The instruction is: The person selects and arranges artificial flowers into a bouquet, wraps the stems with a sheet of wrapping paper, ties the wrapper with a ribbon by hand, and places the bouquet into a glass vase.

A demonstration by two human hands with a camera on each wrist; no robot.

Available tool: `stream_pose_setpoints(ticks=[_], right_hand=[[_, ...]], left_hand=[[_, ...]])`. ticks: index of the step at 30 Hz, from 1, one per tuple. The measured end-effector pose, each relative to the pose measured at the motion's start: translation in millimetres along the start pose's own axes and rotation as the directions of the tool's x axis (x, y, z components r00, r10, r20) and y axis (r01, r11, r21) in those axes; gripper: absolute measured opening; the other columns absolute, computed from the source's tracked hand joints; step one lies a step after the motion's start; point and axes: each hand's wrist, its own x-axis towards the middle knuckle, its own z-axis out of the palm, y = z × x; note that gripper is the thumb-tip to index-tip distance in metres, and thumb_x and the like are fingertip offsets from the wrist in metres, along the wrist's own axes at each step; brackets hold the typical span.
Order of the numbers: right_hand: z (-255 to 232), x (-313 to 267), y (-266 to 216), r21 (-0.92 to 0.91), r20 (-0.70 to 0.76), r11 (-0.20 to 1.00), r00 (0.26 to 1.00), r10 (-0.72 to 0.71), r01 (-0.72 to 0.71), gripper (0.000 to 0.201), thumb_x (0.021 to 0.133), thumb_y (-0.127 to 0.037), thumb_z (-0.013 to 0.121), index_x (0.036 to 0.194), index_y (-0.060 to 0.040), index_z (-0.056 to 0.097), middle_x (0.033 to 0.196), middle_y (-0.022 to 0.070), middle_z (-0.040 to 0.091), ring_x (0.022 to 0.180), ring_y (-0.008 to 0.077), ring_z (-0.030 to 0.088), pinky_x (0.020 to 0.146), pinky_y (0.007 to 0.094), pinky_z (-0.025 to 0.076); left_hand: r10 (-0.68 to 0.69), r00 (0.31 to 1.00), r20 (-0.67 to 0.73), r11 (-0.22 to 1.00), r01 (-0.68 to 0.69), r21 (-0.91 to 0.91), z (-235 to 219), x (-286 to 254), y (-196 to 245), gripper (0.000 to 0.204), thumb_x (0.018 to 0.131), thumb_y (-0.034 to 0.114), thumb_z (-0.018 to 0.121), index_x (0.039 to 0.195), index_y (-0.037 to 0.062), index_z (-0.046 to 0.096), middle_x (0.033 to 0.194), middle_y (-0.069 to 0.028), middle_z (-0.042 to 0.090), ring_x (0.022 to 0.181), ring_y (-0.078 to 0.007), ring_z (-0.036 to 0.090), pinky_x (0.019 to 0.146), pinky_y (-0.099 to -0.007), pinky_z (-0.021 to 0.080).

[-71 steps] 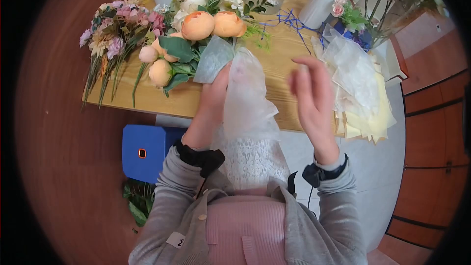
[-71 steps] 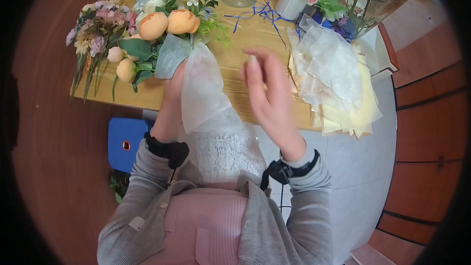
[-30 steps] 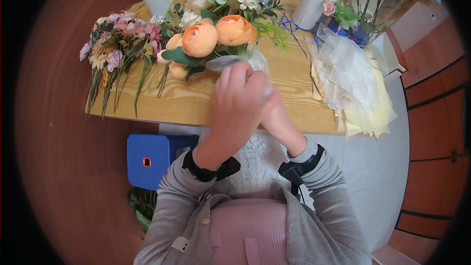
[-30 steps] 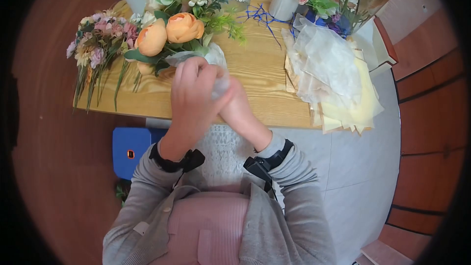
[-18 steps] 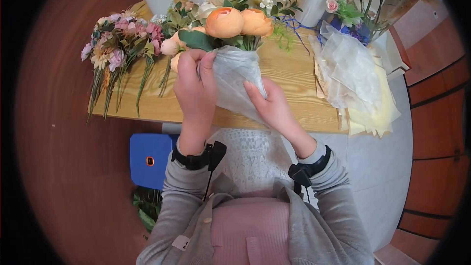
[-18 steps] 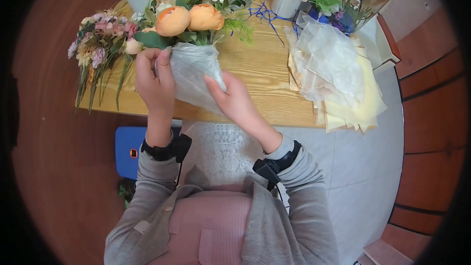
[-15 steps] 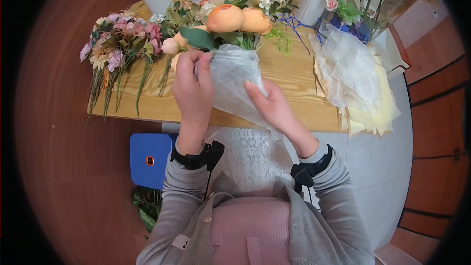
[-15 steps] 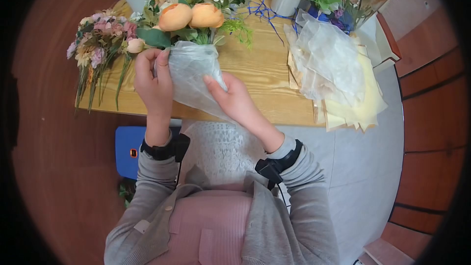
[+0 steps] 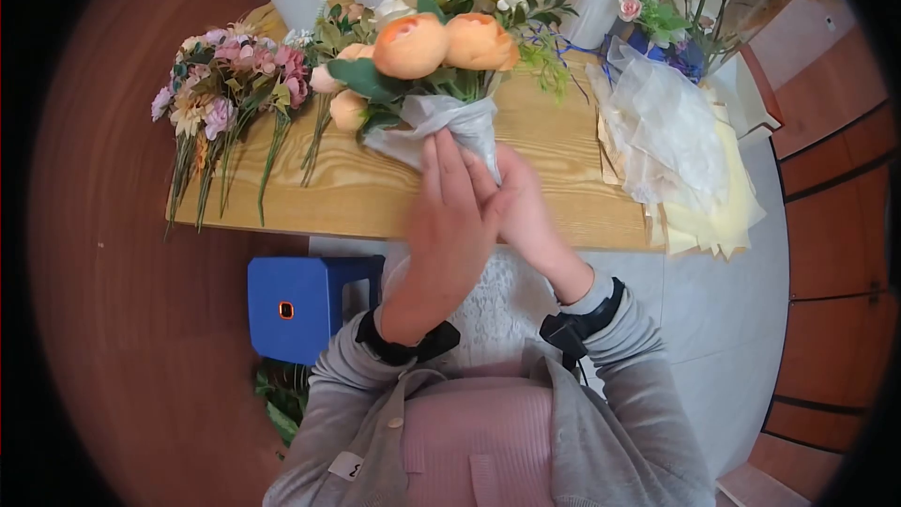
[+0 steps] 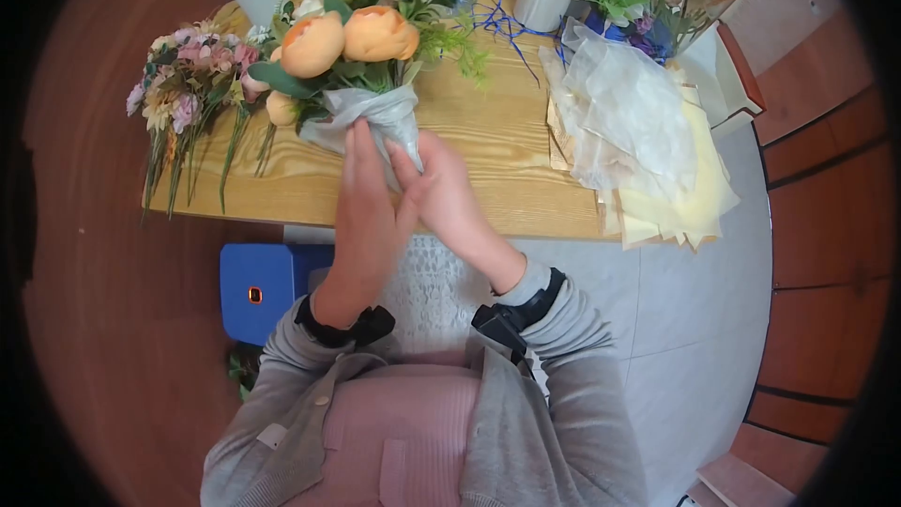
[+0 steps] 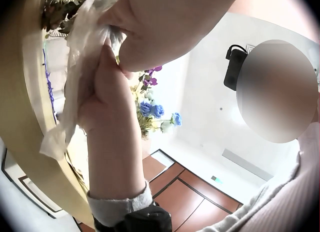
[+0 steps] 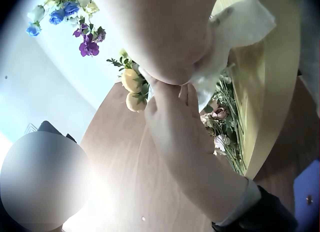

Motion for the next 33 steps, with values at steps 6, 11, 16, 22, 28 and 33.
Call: stream_pose_setpoints(ticks=[6,11,16,22,28,33], right_hand=[[-4,-6,-24,-0.128,0.099,0.986,0.988,0.118,-0.105,0.025,0.091,-0.008,0.048,0.116,-0.0028,0.052,0.100,0.0052,0.061,0.086,0.0112,0.053,0.076,0.0282,0.046],[0,-5,-35,-0.379,0.017,0.913,0.985,0.171,-0.152,0.015,0.090,-0.013,0.051,0.099,-0.0013,0.051,0.082,0.0169,0.063,0.076,0.0320,0.063,0.067,0.0381,0.048],[7,-7,-4,-0.394,0.000,0.918,0.999,-0.055,0.050,0.017,0.089,-0.015,0.054,0.090,0.0003,0.047,0.072,0.0259,0.057,0.069,0.0447,0.056,0.057,0.0461,0.044],[9,-7,-11,-0.514,0.038,0.856,0.998,-0.047,0.060,0.022,0.089,-0.017,0.056,0.087,0.0009,0.044,0.066,0.0270,0.053,0.065,0.0461,0.054,0.054,0.0481,0.042],[-16,-3,-14,-0.411,0.215,0.907,0.977,0.001,0.090,0.025,0.090,-0.021,0.058,0.092,0.0020,0.048,0.067,0.0197,0.053,0.065,0.0371,0.056,0.056,0.0410,0.043],[-20,8,-4,-0.183,-0.168,0.976,0.974,-0.154,0.122,0.028,0.093,-0.025,0.056,0.098,0.0016,0.053,0.069,0.0051,0.053,0.064,0.0165,0.054,0.054,0.0322,0.040]], left_hand=[[0.016,0.993,-0.113,0.975,-0.041,-0.220,25,-11,-6,0.086,0.086,0.021,0.062,0.141,-0.0114,0.004,0.129,-0.0342,0.036,0.111,-0.0475,0.044,0.096,-0.0434,0.037],[-0.225,0.974,0.011,0.536,0.133,-0.833,21,3,-6,0.051,0.092,0.009,0.055,0.130,-0.0112,0.029,0.130,-0.0191,0.042,0.119,-0.0180,0.042,0.099,-0.0303,0.035],[-0.322,0.946,0.042,0.573,0.229,-0.787,17,21,-23,0.035,0.089,0.009,0.059,0.114,-0.0081,0.040,0.093,-0.0056,0.056,0.082,-0.0063,0.051,0.069,-0.0230,0.042],[-0.373,0.909,0.186,0.414,0.342,-0.843,5,44,-31,0.018,0.085,0.008,0.065,0.096,-0.0054,0.061,0.091,-0.0078,0.064,0.079,-0.0096,0.057,0.072,-0.0233,0.045],[-0.334,0.877,0.345,0.041,0.379,-0.925,11,46,-50,0.024,0.088,0.007,0.059,0.108,-0.0049,0.058,0.103,-0.0099,0.063,0.090,-0.0158,0.061,0.079,-0.0288,0.048],[-0.258,0.908,0.330,0.002,0.342,-0.940,6,49,-46,0.026,0.092,0.007,0.051,0.115,-0.0055,0.054,0.110,-0.0124,0.061,0.097,-0.0203,0.061,0.086,-0.0328,0.049]])
